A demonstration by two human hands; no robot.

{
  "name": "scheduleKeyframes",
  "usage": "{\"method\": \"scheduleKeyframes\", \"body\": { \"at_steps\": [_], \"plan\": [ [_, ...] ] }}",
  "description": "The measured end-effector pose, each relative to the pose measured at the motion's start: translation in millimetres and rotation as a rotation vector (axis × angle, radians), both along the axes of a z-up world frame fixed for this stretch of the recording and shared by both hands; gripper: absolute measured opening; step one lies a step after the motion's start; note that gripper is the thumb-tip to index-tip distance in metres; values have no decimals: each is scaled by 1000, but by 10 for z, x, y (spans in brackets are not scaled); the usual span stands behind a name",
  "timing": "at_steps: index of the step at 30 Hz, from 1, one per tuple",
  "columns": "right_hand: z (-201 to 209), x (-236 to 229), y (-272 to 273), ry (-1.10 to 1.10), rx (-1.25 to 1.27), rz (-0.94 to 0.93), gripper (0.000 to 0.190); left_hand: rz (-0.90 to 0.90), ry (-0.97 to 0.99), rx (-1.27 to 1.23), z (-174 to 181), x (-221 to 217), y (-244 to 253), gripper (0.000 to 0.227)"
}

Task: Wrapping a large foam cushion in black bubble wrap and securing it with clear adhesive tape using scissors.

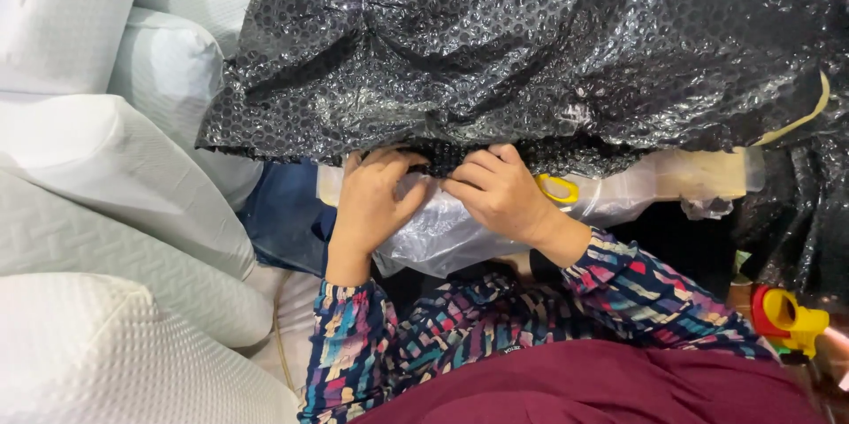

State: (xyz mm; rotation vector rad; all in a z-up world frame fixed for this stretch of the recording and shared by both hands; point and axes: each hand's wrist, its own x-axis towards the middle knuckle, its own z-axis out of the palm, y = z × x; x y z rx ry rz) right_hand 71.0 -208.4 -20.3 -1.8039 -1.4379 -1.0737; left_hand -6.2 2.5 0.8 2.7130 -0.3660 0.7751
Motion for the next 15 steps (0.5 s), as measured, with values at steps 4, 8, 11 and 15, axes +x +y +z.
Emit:
{"method": "scheduleKeyframes", "body": {
  "at_steps": [4, 8, 11, 15],
  "plan": [
    [-97, 21, -23, -14, -39, 50, 13, 217, 73, -242, -186, -31, 169, 28],
    [-155, 30, -9, -55, -62, 53, 14, 321, 88, -1198, -281, -20, 259, 36],
    [-199, 69, -16, -50, -117, 73, 20, -16, -192, -1944, 103, 27, 135, 31],
    [-200, 55, -40, -45, -156, 75, 20, -78, -297, -2164, 41, 255, 427, 54]
  ]
}}
